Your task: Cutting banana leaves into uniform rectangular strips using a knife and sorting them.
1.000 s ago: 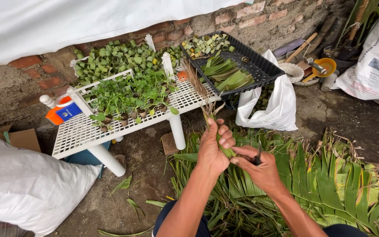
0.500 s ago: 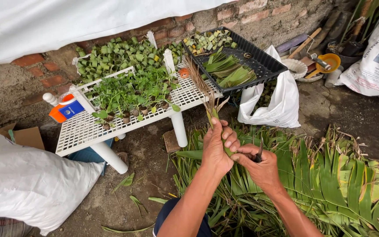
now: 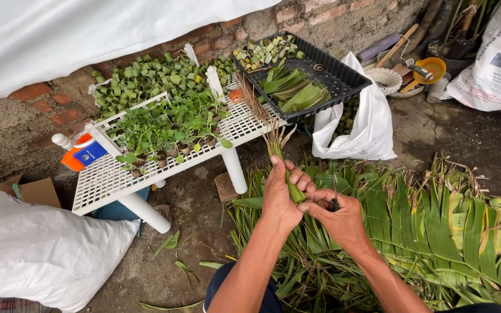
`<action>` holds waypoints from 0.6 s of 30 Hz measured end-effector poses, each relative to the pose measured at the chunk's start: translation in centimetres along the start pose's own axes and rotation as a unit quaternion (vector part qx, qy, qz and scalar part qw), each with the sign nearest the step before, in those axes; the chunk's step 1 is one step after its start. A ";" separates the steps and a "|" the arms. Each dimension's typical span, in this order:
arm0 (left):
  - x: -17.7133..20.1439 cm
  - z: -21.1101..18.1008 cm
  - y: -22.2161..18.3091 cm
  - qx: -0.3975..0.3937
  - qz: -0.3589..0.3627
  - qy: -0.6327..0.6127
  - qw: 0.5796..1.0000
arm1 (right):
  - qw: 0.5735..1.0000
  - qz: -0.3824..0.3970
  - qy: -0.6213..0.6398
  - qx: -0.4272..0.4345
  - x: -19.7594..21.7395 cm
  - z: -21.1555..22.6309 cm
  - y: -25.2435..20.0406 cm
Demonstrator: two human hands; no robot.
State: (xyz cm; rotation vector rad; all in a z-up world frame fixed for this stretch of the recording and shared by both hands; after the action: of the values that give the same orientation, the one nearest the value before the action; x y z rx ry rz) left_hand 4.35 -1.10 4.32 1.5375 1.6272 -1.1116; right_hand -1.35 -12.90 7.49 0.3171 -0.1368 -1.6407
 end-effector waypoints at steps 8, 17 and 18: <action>-0.7 -0.6 -0.8 -0.022 0.004 0.050 0.998 | 0.998 -0.028 -0.027 -0.048 -0.3 0.7 -0.3; -3.4 -2.5 -1.7 -0.045 0.091 0.033 0.994 | 0.994 -0.055 0.029 -0.087 0.4 -0.5 -0.6; -3.0 -2.3 -1.5 -0.043 0.093 0.017 0.995 | 0.996 -0.036 0.028 -0.080 0.2 0.0 -0.7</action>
State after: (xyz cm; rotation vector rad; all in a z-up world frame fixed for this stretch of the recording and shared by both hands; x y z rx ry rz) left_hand 3.50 -0.35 8.27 1.6221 1.4997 -0.9077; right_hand -2.07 -12.99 7.30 0.2470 0.0500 -1.7017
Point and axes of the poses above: each hand's wrist, its own y-axis towards the middle knuckle, its own x-axis out of the back of the hand, z = x × y, the point moved 9 cm from there along y, towards the middle knuckle, and after that the axes turned 4 degrees about -x, right-handed, at the moved point
